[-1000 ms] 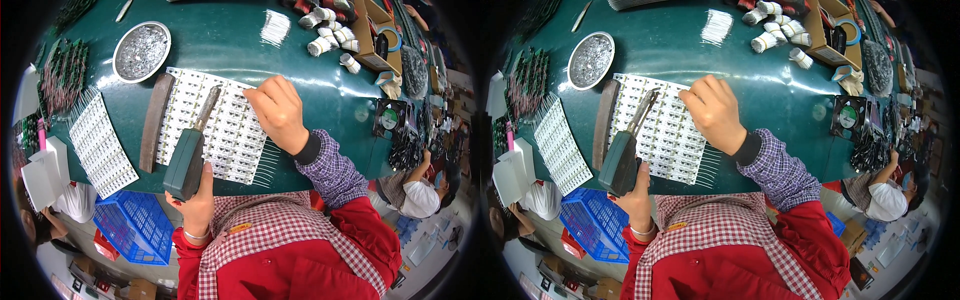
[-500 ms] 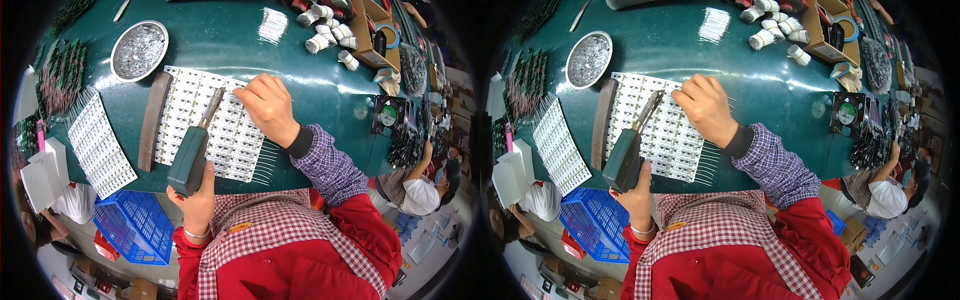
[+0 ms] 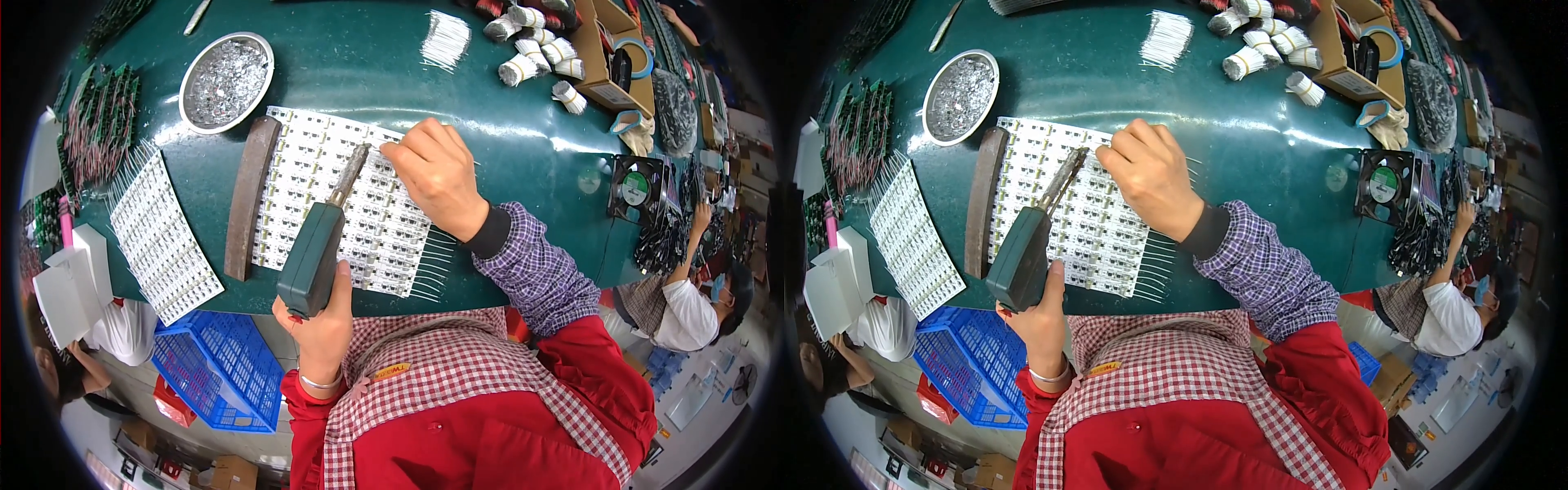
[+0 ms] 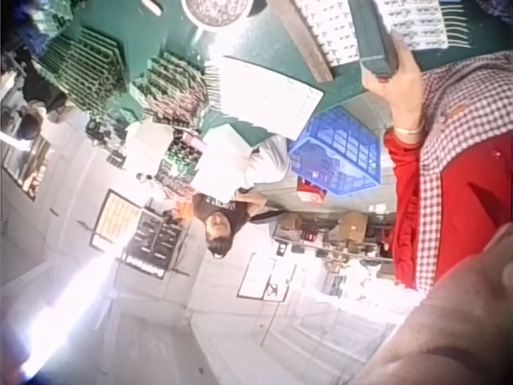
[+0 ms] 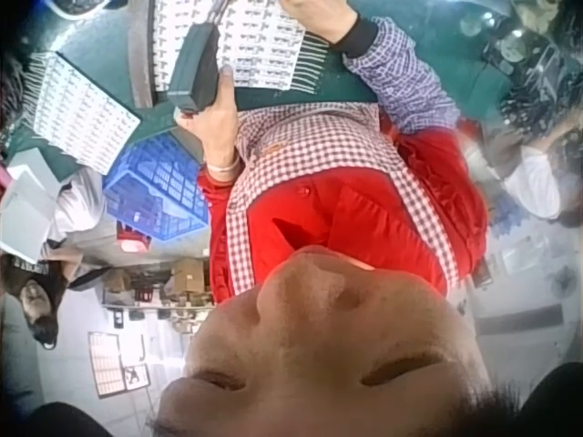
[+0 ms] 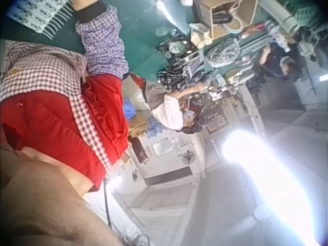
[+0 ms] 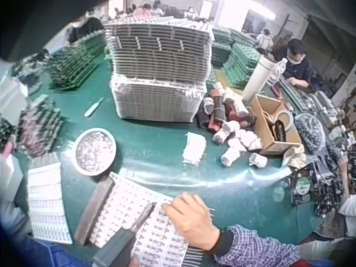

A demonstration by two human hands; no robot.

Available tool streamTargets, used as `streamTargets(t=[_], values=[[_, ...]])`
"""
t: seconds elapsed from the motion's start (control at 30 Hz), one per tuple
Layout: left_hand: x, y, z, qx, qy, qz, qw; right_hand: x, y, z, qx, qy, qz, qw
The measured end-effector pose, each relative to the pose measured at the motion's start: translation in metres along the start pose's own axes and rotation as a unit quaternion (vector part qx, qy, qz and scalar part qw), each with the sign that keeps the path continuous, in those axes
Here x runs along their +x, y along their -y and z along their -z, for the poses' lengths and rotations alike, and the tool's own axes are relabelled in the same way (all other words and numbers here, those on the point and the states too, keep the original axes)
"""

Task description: The person picks up wire components from the table by hand and inserts them into a circuit board panel while holding a soldering iron.

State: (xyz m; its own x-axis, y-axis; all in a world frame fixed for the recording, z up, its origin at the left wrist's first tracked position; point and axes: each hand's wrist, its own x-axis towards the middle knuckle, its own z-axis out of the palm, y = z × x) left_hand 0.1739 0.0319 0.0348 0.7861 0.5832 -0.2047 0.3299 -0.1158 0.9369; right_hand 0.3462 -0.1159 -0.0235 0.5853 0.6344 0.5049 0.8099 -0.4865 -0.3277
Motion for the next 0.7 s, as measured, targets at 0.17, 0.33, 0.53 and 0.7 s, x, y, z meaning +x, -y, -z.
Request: streamTargets(t=[0.17, 0.33, 0.53, 0.7], values=[[-0.0016, 0.0015, 0.0013, -0.002, -0.001, -0.004, 1.000, 0.0003, 0.0002, -0.0003, 0.000, -0.003, 0.001, 1.000], [-0.0025, 0.0006, 0.0011, 0.017, -0.030, -0.051, 0.998, -0.0005, -0.0007, -0.0011, -0.001, -0.007, 0.001, 1.000], [-0.0011, 0.0014, -0.0001, 0.001, -0.004, -0.008, 1.000, -0.0006, -0.0001, -0.0002, -0.001, -0.006, -0.001, 1.000], [-0.0002, 0.0023, -0.0040, -0.005, -0.013, -0.023, 1.000, -0.0001, 0.0008, 0.0000, 0.002, -0.009, -0.001, 1.000]])
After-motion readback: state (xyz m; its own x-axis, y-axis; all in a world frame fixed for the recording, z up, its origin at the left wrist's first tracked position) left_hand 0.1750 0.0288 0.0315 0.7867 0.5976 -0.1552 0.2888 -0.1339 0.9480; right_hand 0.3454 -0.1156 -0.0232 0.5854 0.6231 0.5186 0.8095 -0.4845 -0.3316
